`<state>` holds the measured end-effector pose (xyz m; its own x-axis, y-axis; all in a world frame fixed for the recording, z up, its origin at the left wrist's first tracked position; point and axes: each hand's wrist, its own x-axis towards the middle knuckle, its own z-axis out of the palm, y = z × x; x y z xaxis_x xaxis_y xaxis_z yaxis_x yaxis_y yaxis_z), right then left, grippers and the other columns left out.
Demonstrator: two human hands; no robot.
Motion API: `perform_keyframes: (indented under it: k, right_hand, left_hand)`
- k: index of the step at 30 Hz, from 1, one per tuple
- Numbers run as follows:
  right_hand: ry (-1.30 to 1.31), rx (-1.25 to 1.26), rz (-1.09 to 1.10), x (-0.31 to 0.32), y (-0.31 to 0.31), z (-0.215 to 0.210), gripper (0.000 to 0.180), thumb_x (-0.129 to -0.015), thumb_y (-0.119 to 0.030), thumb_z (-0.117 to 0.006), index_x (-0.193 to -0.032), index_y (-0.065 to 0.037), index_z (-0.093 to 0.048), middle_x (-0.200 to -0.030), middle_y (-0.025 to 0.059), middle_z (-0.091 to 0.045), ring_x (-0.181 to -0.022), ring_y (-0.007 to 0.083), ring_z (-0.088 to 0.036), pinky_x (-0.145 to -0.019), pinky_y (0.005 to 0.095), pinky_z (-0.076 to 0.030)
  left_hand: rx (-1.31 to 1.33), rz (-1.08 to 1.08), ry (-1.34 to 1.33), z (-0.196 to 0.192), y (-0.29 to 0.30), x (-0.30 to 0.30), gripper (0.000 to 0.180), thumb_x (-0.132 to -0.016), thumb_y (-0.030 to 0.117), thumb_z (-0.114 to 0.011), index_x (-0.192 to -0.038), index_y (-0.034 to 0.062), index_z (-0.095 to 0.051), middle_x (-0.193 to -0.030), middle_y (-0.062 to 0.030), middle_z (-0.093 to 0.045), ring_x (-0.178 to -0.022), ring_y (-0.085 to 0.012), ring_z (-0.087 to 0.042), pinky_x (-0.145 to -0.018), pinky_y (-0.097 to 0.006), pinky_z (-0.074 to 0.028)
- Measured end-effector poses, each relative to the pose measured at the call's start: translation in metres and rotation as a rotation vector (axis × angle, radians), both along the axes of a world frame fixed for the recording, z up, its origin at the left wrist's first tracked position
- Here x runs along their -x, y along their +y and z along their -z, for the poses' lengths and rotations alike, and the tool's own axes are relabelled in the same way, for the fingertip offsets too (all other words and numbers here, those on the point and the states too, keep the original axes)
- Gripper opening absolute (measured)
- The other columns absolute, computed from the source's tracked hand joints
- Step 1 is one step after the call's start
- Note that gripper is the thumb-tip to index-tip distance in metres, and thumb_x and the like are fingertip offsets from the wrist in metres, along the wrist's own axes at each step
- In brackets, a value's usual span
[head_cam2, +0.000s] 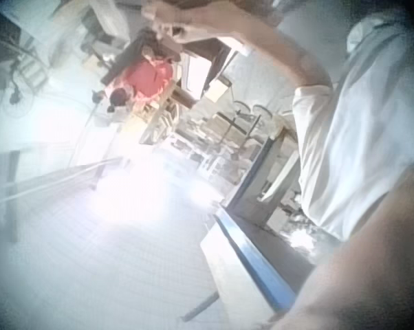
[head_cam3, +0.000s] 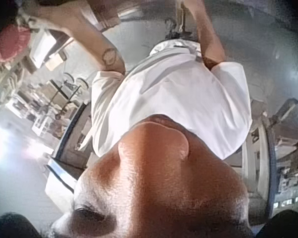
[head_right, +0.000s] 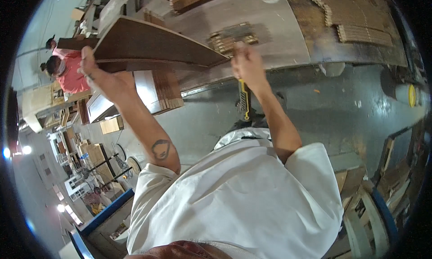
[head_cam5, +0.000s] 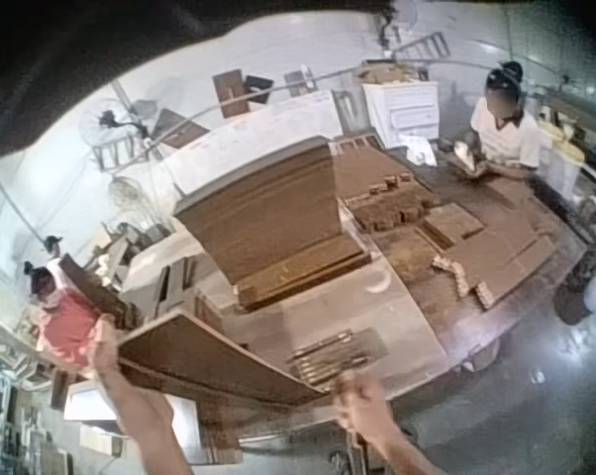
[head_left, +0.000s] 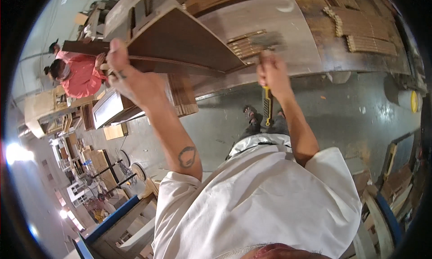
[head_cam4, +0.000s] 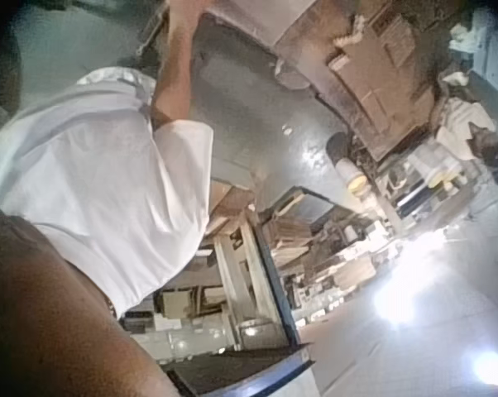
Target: The person assembles wooden panels by fitting wooden pieces together with dowels, tapping them into place with a hammer, and securing them using a power tool.
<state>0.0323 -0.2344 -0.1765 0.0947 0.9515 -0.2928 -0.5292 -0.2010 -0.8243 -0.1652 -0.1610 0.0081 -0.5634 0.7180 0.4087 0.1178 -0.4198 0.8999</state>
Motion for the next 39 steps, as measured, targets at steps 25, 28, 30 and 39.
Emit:
perform_keyframes:
  k: [25, 28, 30, 39]
  right_hand:
    - [-0.124, -0.362, -0.028, 0.023, 0.018, -0.143, 0.039, -0.101, -0.036, -0.040, -0.076, -0.007, -0.048, -0.054, -0.0022, -0.040, -0.042, 0.0081, -0.039, -0.039, 0.0252, -0.032]
    - [-0.154, -0.373, -0.186, 0.018, 0.017, -0.142, 0.039, -0.101, -0.036, -0.040, -0.078, -0.007, -0.050, -0.056, -0.0017, -0.041, -0.043, 0.0087, -0.039, -0.040, 0.0253, -0.032]
    - [-0.109, -0.192, 0.033, 0.000, 0.015, -0.123, 0.039, -0.100, -0.038, -0.042, -0.079, -0.006, -0.049, -0.057, -0.0014, -0.042, -0.043, 0.0092, -0.040, -0.040, 0.0255, -0.032]
    - [0.011, 0.217, 0.052, -0.014, -0.031, 0.015, 0.032, -0.099, -0.034, -0.048, -0.080, -0.009, -0.044, -0.057, -0.0017, -0.039, -0.042, 0.0090, -0.039, -0.039, 0.0252, -0.032]
  left_hand:
    - [-0.070, 0.288, 0.028, 0.019, 0.016, 0.031, 0.051, -0.077, 0.009, -0.073, -0.123, 0.0034, -0.052, -0.113, -0.0046, -0.057, -0.113, -0.0209, -0.046, -0.090, -0.029, -0.040]
    - [-0.109, 0.328, -0.232, -0.005, 0.004, 0.002, 0.036, -0.079, 0.027, -0.076, -0.097, 0.0026, -0.056, -0.088, -0.0012, -0.056, -0.083, -0.0142, -0.052, -0.075, -0.026, -0.043]
    - [-0.034, 0.214, -0.198, -0.007, 0.005, -0.003, 0.035, -0.080, 0.029, -0.076, -0.092, 0.0038, -0.055, -0.084, 0.0002, -0.053, -0.076, -0.0124, -0.049, -0.072, -0.024, -0.042]
    - [0.233, 0.606, -0.164, 0.151, -0.005, 0.025, 0.072, -0.056, -0.010, -0.078, -0.121, 0.0008, -0.049, -0.109, -0.0117, -0.057, -0.095, -0.0248, -0.057, -0.084, -0.034, -0.050]
